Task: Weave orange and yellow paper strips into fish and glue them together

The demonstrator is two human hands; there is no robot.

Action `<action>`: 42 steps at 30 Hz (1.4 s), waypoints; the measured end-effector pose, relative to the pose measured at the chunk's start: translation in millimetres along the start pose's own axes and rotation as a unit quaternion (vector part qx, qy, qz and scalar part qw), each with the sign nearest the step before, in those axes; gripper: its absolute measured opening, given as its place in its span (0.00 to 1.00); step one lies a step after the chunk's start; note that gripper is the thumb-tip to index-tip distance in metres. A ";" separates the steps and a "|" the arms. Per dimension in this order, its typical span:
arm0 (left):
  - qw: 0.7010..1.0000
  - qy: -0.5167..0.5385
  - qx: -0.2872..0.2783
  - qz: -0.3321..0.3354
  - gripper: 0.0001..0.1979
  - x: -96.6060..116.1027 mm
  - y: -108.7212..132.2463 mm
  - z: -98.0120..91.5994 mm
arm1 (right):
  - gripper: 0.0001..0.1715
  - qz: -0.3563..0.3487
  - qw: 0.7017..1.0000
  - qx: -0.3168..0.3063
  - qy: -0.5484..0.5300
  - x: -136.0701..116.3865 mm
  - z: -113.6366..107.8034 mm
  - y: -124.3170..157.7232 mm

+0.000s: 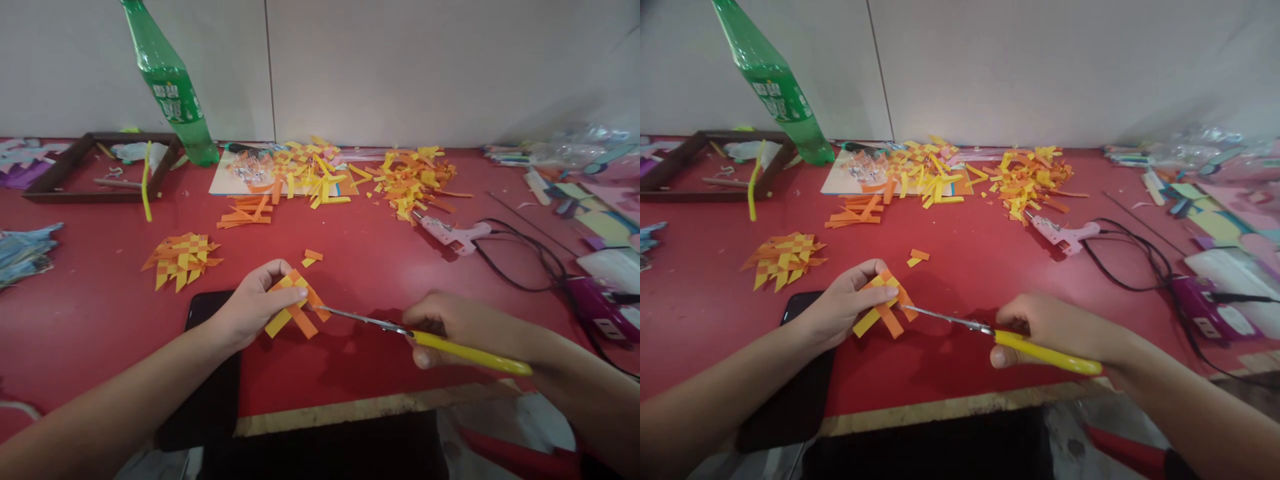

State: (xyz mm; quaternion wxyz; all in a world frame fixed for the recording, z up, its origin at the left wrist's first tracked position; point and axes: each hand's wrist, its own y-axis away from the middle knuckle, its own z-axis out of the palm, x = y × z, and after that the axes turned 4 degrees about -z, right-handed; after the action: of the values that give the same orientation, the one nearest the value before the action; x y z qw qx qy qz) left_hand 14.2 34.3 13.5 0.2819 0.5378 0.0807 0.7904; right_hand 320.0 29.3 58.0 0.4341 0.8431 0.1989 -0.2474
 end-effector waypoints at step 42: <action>0.998 -0.056 -0.014 0.011 0.15 -2.0 -2.0 -3.0 | 0.36 -0.018 0.998 0.013 0.067 2.8 -1.5 -3.6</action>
State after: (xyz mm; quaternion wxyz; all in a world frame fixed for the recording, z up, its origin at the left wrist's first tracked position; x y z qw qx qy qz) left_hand 12.8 35.4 9.8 0.2851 0.5779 0.0479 0.7632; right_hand 320.6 32.9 54.8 0.4042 0.8596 0.2394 -0.2012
